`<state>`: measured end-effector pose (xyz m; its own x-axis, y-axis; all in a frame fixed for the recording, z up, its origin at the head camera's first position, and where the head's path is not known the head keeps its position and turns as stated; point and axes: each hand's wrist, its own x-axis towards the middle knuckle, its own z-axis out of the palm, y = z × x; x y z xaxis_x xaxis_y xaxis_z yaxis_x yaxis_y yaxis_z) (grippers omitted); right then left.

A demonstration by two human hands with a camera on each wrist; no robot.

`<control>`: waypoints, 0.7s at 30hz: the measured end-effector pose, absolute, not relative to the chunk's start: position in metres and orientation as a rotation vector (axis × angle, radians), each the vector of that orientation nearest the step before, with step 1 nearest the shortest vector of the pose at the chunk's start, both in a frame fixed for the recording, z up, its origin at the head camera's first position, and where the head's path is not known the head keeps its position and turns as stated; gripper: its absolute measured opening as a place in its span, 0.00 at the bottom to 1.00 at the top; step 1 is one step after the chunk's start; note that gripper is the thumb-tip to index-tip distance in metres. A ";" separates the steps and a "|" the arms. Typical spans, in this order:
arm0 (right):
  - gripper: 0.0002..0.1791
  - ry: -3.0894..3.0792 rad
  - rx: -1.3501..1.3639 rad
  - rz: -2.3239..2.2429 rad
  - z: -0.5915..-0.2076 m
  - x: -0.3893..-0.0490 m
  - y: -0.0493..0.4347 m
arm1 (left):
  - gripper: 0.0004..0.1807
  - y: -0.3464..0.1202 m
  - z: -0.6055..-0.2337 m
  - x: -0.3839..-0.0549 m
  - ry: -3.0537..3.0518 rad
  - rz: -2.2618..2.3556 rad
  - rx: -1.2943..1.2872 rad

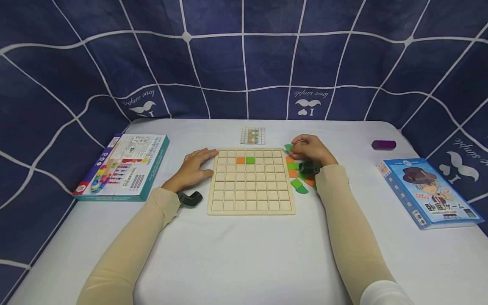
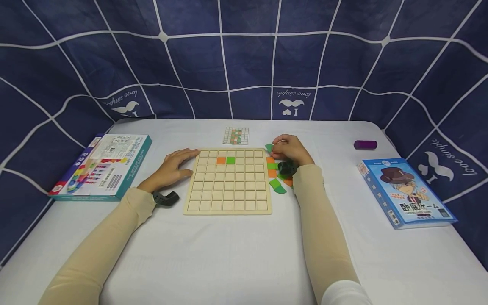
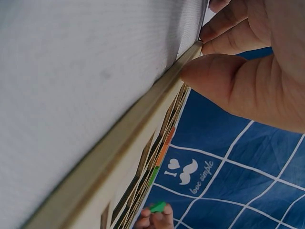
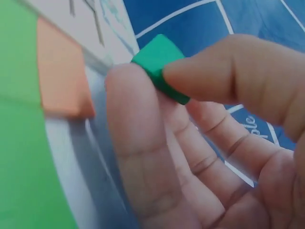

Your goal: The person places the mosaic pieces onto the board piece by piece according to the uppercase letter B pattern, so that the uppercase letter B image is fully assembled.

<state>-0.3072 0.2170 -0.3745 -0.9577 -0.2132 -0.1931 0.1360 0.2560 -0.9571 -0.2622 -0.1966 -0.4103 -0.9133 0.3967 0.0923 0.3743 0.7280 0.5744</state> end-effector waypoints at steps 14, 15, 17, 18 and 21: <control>0.17 2.119 -0.149 -1.786 -0.372 -0.305 0.199 | 0.41 -0.196 -0.411 -0.262 2.885 0.945 0.617; 0.17 2.126 -0.153 -1.764 -0.372 -0.304 0.198 | 0.41 -0.196 -0.411 -0.261 2.886 0.945 0.619; 0.17 2.145 -0.164 -1.725 -0.371 -0.304 0.194 | 0.41 -0.196 -0.410 -0.261 2.885 0.947 0.622; 0.17 2.156 -0.170 -1.705 -0.370 -0.304 0.192 | 0.41 -0.196 -0.410 -0.261 2.886 0.946 0.623; 0.18 2.196 -0.189 -1.652 -0.368 -0.304 0.186 | 0.41 -0.197 -0.410 -0.261 2.885 0.943 0.629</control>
<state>-0.3040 0.1863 -0.3681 -0.9170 -0.3316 -0.2217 0.1210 0.2984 -0.9467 -0.2615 -0.1967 -0.4103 -0.9168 0.3902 0.0847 0.3649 0.7328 0.5743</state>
